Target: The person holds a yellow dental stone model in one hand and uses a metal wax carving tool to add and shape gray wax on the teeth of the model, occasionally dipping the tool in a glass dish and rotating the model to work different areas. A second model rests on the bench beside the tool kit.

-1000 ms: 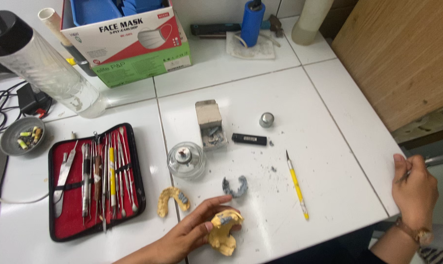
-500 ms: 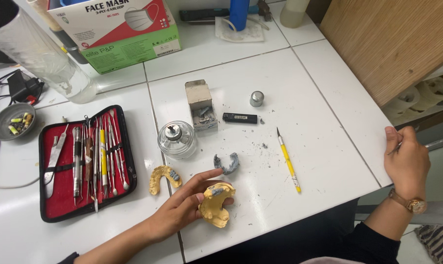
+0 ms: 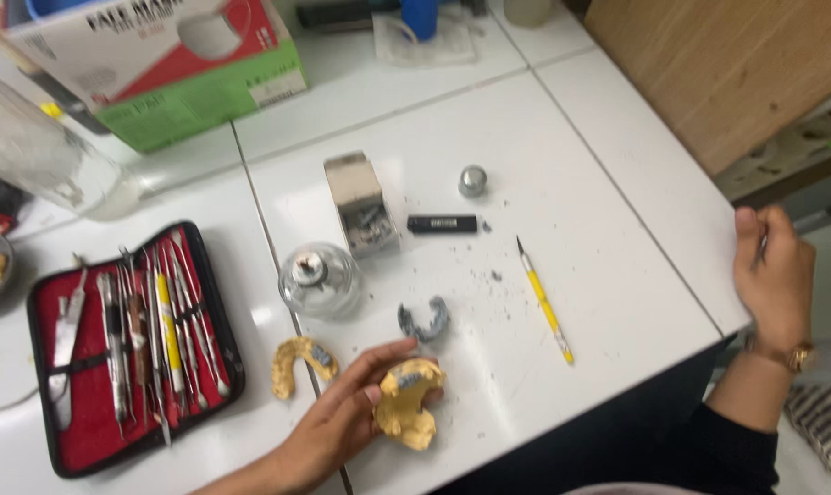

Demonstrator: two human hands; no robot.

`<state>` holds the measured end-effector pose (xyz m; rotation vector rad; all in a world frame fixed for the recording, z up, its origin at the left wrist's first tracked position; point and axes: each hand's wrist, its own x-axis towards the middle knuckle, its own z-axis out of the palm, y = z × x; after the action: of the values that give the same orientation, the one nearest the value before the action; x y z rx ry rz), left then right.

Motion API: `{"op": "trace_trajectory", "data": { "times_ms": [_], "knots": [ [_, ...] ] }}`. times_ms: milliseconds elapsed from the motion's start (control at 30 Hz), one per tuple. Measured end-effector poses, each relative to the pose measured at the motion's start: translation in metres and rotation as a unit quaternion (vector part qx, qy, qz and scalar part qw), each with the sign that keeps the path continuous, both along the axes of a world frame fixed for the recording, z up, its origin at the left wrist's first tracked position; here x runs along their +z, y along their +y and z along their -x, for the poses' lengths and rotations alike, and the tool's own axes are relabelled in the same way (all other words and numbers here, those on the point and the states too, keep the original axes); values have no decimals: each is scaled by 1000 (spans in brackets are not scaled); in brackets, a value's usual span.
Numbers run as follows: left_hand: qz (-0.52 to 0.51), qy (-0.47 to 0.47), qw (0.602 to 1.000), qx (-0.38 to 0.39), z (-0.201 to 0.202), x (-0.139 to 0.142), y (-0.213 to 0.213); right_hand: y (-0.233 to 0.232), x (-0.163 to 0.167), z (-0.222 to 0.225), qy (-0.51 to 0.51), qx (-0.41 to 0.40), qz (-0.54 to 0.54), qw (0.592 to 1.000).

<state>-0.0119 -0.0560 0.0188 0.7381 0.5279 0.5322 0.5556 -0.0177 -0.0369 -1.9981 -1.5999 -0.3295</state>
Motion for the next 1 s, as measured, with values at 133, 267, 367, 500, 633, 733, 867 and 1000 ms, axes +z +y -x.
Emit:
{"op": "trace_trajectory", "data": {
  "times_ms": [133, 267, 367, 500, 633, 733, 867, 1000],
  "knots": [
    [-26, 41, 998, 26, -2, 8, 1, 4, 14, 8, 21, 17, 3, 1000],
    [-28, 75, 996, 31, -4, 17, 0, 6, 29, 26, 46, 30, 6, 998],
    [-44, 65, 996, 31, -7, 22, 4, 10, 41, 38, 44, 30, 2, 999],
    [-34, 58, 998, 12, -7, 23, 9, 10, 46, 52, 7, -11, 12, 1000],
    [-13, 63, 998, 14, -8, 20, 13, 7, 46, 55, 18, -46, 16, 999],
    [-11, 59, 998, 8, -7, 19, 10, 5, 46, 57, 14, -54, 18, 998],
    [-28, 76, 997, 9, -8, 19, 10, 1, 45, 56, 1, -39, -2, 999],
    [-49, 83, 995, 6, -9, 17, 8, 2, 40, 51, 15, -51, 21, 998]
  ]
}}
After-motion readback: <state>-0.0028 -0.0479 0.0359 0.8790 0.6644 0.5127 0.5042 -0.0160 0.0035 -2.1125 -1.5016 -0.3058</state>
